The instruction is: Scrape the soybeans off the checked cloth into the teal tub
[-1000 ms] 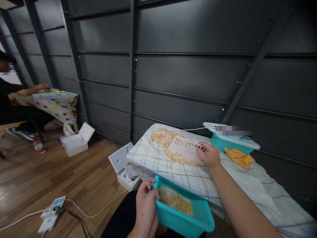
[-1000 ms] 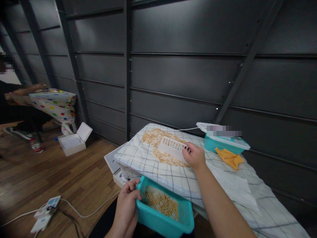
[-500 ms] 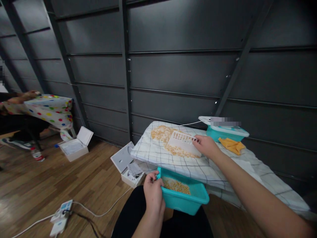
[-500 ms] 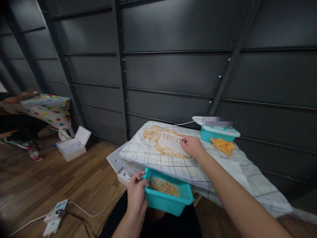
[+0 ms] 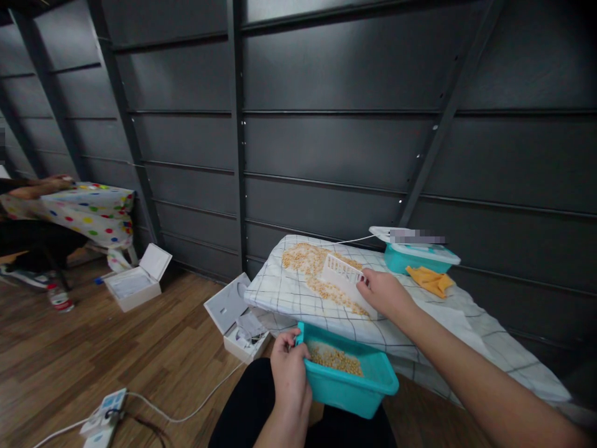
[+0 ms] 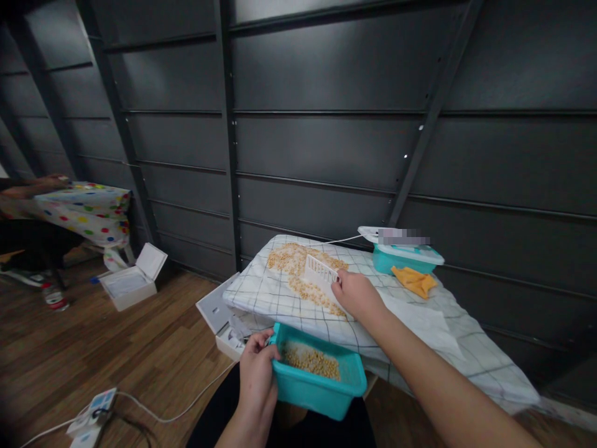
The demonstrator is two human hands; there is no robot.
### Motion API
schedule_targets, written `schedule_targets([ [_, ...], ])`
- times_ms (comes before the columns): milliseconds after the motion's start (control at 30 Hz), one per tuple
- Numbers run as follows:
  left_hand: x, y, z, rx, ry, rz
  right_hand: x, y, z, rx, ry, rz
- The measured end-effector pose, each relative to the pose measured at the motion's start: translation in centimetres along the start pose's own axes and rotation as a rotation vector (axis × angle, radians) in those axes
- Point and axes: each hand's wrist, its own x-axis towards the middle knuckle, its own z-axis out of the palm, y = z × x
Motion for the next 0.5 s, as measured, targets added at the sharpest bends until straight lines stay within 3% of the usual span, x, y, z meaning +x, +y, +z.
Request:
schedule_targets([
  [500,-0.2,0.2,0.2,0.001,-0.019,-0.018,-3.0,-3.0,-2.3,-0.031,-0.076,0.081],
])
